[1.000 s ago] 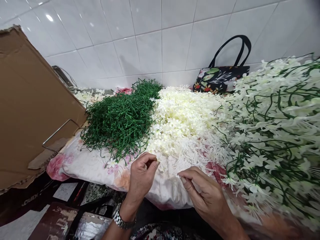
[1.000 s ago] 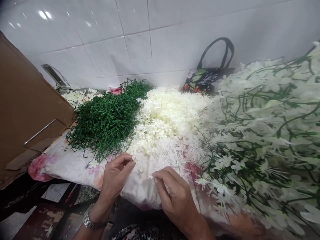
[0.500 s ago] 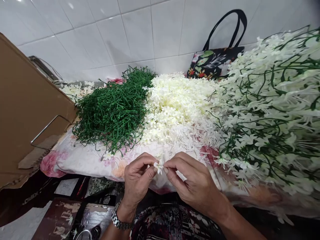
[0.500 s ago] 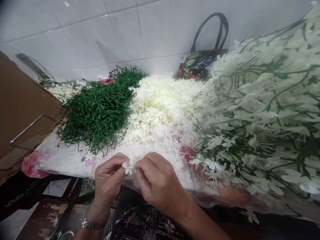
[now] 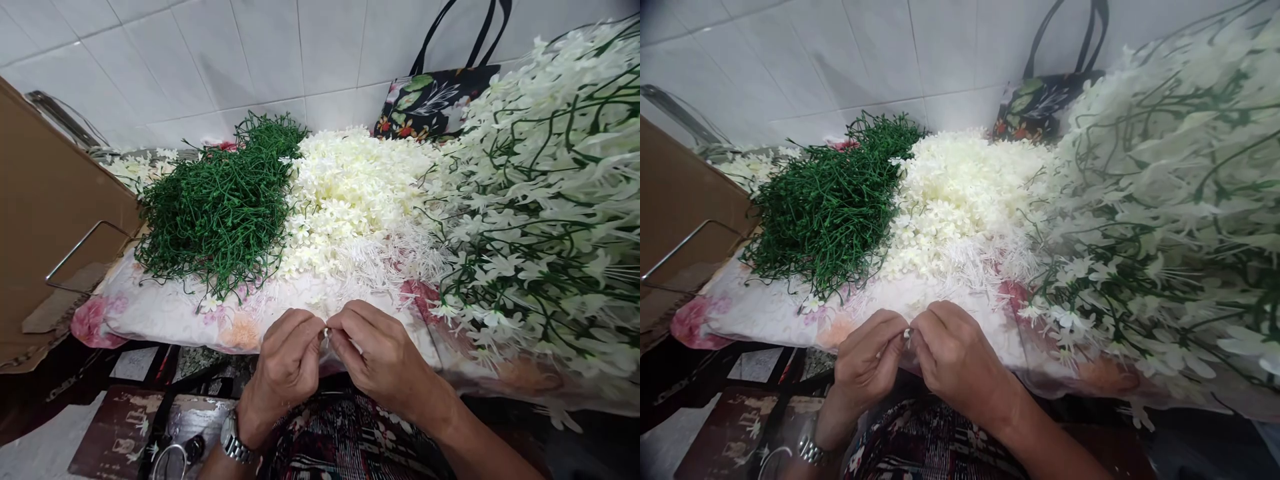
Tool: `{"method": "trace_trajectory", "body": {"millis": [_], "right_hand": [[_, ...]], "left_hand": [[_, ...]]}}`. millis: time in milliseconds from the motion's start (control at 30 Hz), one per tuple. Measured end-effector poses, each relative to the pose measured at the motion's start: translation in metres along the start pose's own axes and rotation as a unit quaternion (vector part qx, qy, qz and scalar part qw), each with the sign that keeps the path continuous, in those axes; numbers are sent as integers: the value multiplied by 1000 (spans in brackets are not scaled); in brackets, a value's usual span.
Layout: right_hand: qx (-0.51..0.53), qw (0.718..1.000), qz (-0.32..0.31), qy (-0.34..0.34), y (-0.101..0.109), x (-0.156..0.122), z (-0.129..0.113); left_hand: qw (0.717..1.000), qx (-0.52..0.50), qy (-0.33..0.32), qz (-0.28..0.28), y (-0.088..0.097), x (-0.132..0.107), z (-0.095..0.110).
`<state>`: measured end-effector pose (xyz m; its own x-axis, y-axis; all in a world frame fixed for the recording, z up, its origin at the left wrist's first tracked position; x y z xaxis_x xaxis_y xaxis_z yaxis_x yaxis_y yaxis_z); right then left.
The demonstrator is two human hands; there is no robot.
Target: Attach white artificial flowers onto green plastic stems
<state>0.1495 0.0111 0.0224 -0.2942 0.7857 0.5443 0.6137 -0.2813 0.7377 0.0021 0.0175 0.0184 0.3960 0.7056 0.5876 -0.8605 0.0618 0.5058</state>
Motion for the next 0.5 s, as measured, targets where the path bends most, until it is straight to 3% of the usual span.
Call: {"method": "trace_trajectory", "body": {"millis": [133,267,500], "right_hand": [[56,998,-22,-36,-2,-4,4],[97,993,-35,-50,4,-8,5],[120,993,-8,-7,2,-12,5]], "left_hand": [[998,-29,46,15,-3,-1,0],[988,-90,103,79,-2,-2,0],[984,-117,105,88,-8,-4,8]]}}
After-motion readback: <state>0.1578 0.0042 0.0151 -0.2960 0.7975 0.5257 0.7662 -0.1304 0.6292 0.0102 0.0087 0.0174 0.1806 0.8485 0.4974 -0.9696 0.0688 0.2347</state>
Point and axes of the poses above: each hand's wrist, its own x-axis towards the middle knuckle, its own y-axis out of the back of the hand, z = x × y, the point moved 1 cm from there along x, towards the middle knuckle, and after that the axes turned 12 degrees about -x, right-handed, at the moved point
